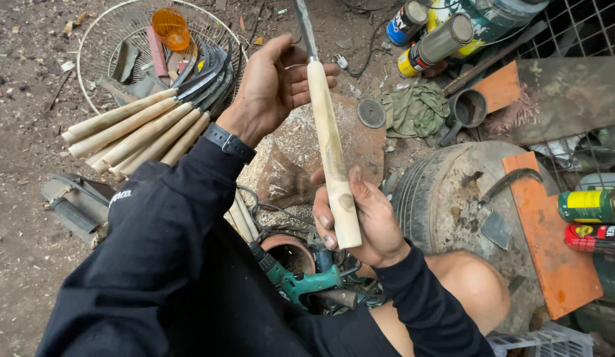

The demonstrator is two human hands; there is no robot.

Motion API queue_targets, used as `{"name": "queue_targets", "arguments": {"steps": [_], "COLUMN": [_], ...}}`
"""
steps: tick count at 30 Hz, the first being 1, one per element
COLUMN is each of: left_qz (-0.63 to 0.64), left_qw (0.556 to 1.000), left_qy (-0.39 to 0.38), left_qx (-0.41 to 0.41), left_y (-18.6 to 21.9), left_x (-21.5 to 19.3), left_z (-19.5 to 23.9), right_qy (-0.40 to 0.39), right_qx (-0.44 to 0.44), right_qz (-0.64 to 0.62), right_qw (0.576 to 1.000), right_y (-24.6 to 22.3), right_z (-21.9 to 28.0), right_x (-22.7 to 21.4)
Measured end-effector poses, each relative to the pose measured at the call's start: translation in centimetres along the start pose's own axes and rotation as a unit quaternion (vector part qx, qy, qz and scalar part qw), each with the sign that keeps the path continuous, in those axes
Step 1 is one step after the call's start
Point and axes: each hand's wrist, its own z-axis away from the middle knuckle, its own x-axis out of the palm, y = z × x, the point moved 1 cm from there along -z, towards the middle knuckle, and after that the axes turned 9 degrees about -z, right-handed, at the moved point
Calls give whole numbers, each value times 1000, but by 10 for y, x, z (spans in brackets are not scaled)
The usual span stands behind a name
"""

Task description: The person assembles sickles by inserting curved metal blades into wooden handles. They use a hammer to tap the blades into place and a power drill to create holes in the handles. The person works on multiple sickles, placing finished ones aside.

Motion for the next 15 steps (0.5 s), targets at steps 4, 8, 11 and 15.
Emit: {"name": "queue_targets", "arguments": {"steps": [4,8,11,15], "left_qz": [1,-31,-50,-76], "left_qw": [1000,999,998,992], "left_qy": [-8,4,1,-21], "left_qx": [6,27,48,98], "left_y": [3,2,3,5], "left_x": [-1,-6,-11,-13], "left_z": [2,2,0,2], "right_qy": [-2,-3,-46,-2], "right_qx": [13,26,26,38], "right_qz": [-14,-17,-79,-43], "right_qw": [1000,1000,995,998], "right_y": [5,12,17,22], "right_z": [-2,-4,-5,-8], "right_x": [-9,-18,-22,-27]}}
